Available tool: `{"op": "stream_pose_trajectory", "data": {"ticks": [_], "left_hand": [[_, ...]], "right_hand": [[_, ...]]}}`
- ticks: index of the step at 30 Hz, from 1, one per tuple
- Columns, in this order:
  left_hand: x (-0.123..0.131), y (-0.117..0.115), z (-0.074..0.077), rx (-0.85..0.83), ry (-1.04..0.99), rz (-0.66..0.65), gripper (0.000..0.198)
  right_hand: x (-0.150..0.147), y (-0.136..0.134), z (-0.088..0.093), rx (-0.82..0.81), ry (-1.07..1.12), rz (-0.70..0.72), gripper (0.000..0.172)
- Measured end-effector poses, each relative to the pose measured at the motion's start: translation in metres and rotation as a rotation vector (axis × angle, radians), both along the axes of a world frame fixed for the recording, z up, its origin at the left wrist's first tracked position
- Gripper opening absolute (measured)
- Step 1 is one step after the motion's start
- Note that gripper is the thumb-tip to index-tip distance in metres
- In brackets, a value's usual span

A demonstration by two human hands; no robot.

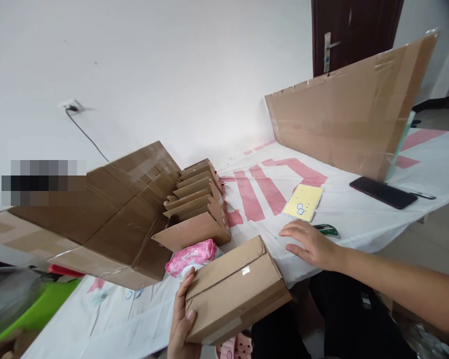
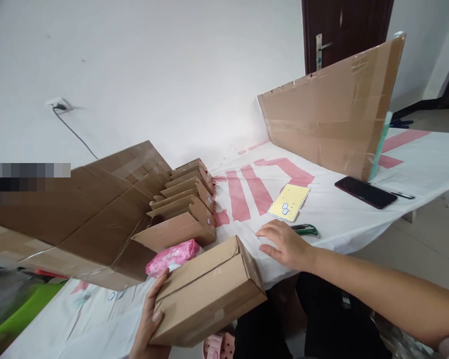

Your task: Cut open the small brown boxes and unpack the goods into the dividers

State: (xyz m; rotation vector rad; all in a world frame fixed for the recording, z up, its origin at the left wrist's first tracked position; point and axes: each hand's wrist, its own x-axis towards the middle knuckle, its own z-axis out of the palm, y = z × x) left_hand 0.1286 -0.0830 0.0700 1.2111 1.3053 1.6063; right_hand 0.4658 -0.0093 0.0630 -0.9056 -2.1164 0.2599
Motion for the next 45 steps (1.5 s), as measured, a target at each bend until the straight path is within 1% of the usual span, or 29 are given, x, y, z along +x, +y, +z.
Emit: {"op": "stream_pose_trajectory", "data": {"ticks": [3, 5, 8, 10, 12, 14, 17, 19, 21, 23, 24, 26, 28, 29, 31, 33, 35, 37, 38, 40, 42, 43, 45], "left_hand": [[0.002, 0.002, 0.002, -0.003, 0.007, 0.011, 0.052], [0.0, 0.003, -0.001, -0.009, -0.014, 0.022, 0.06], [-0.014, 0.004, -0.011, 0.04, 0.022, 0.101, 0.067], [-0.028, 0.002, -0.02, 0.053, 0.12, 0.16, 0.065], [-0.039, -0.001, -0.026, 0.048, 0.23, 0.161, 0.063], [-0.043, -0.003, -0.025, 0.06, 0.35, 0.115, 0.067], [-0.037, -0.003, -0.015, 0.057, 0.458, 0.055, 0.074], [-0.033, -0.002, -0.009, 0.078, 0.454, 0.048, 0.066], [-0.033, 0.0, -0.006, 0.151, 0.454, 0.072, 0.048], [-0.037, 0.001, -0.006, 0.215, 0.493, 0.085, 0.028], [-0.041, 0.001, -0.005, 0.23, 0.522, 0.07, 0.019], [-0.047, 0.0, -0.002, 0.246, 0.592, 0.009, 0.01], [-0.051, -0.001, 0.007, 0.257, 0.677, -0.06, 0.007], [-0.052, -0.001, 0.013, 0.261, 0.72, -0.096, 0.006], [-0.052, -0.001, 0.032, 0.242, 0.805, -0.201, 0.008], [-0.048, 0.0, 0.055, 0.188, 0.865, -0.342, 0.014], [-0.041, 0.002, 0.079, 0.112, 0.872, -0.458, 0.023], [-0.031, 0.005, 0.1, 0.009, 0.811, -0.518, 0.032], [-0.025, 0.007, 0.108, -0.048, 0.767, -0.54, 0.035], [-0.014, 0.013, 0.119, -0.141, 0.71, -0.59, 0.037], [-0.004, 0.017, 0.124, -0.164, 0.774, -0.671, 0.033], [-0.001, 0.018, 0.125, -0.141, 0.868, -0.716, 0.029], [0.004, 0.017, 0.127, -0.053, 1.145, -0.784, 0.019]], "right_hand": [[-0.025, -0.015, 0.019, 0.003, 0.106, 0.155, 0.037], [-0.037, -0.02, 0.027, -0.029, 0.114, 0.194, 0.044], [-0.045, -0.023, 0.03, -0.079, 0.093, 0.169, 0.054], [-0.046, -0.022, 0.029, -0.098, 0.077, 0.154, 0.055], [-0.046, -0.022, 0.029, -0.105, 0.07, 0.143, 0.055], [-0.046, -0.021, 0.029, -0.099, 0.082, 0.124, 0.055], [-0.049, -0.022, 0.031, -0.06, 0.116, 0.087, 0.05], [-0.051, -0.025, 0.033, 0.006, 0.146, 0.073, 0.044], [-0.053, -0.028, 0.034, 0.117, 0.175, 0.107, 0.035], [-0.054, -0.032, 0.035, 0.238, 0.173, 0.207, 0.027], [-0.054, -0.033, 0.036, 0.279, 0.157, 0.265, 0.025], [-0.054, -0.035, 0.036, 0.297, 0.101, 0.352, 0.023], [-0.053, -0.034, 0.036, 0.262, 0.037, 0.388, 0.02], [-0.052, -0.033, 0.035, 0.24, 0.007, 0.393, 0.018], [-0.051, -0.03, 0.036, 0.204, -0.049, 0.41, 0.014], [-0.05, -0.026, 0.038, 0.166, -0.096, 0.437, 0.015], [-0.05, -0.022, 0.041, 0.105, -0.148, 0.471, 0.023], [-0.05, -0.017, 0.044, 0.043, -0.207, 0.492, 0.036], [-0.05, -0.015, 0.045, 0.022, -0.239, 0.494, 0.042], [-0.051, -0.011, 0.046, 0.004, -0.293, 0.48, 0.05], [-0.053, -0.008, 0.046, 0.009, -0.331, 0.462, 0.052], [-0.053, -0.007, 0.047, 0.023, -0.343, 0.459, 0.051], [-0.053, -0.006, 0.048, 0.085, -0.348, 0.459, 0.047]]}}
